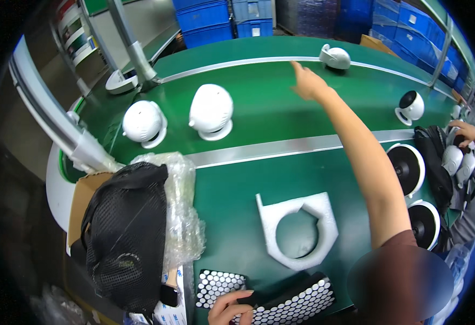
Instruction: Applying adhesive rubber foot pads to the base of white security camera enclosures on a factory assembly line.
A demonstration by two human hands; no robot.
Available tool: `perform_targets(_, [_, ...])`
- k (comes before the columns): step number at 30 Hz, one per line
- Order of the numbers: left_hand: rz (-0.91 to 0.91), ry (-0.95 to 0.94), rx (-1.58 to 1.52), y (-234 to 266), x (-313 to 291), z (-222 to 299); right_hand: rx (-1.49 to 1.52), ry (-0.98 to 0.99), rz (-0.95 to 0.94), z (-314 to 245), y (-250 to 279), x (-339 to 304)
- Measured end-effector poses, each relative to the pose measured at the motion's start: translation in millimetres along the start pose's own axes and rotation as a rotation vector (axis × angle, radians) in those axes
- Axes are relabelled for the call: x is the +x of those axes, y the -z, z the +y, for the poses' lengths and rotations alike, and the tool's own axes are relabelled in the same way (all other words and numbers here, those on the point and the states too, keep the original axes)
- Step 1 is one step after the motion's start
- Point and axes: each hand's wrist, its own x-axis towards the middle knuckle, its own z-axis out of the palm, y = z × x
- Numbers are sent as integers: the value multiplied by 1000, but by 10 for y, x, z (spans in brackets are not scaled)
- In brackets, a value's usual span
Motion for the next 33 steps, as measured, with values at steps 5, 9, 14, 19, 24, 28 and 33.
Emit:
perform_targets(5, [-10,24,-37,58,-58,29,258,501,209,-1167,-302,-540])
perform_targets(9, [-38,23,-41,66,-34,41,332,436,196,-1414,-534,-683])
perform_targets(14, [-56,42,-52,65,-45,50,411,420,418,-1270,-653,-547])
perform_targets(19, [63,32,-81,51,-94,23,722,-164,398,-1068,-210,-297])
perform_targets(24, [-23,-130,-32,-21,11,-33,1290,-446,178,9,1005,-670])
perform_targets(28, [-79,-189,-46,-73,6,81,1212,-181,-240,-340,1303,-1519])
perform_targets(33, [-136,-351,-1,-258,146,201,1131,-88,-638,-553,859,-2281])
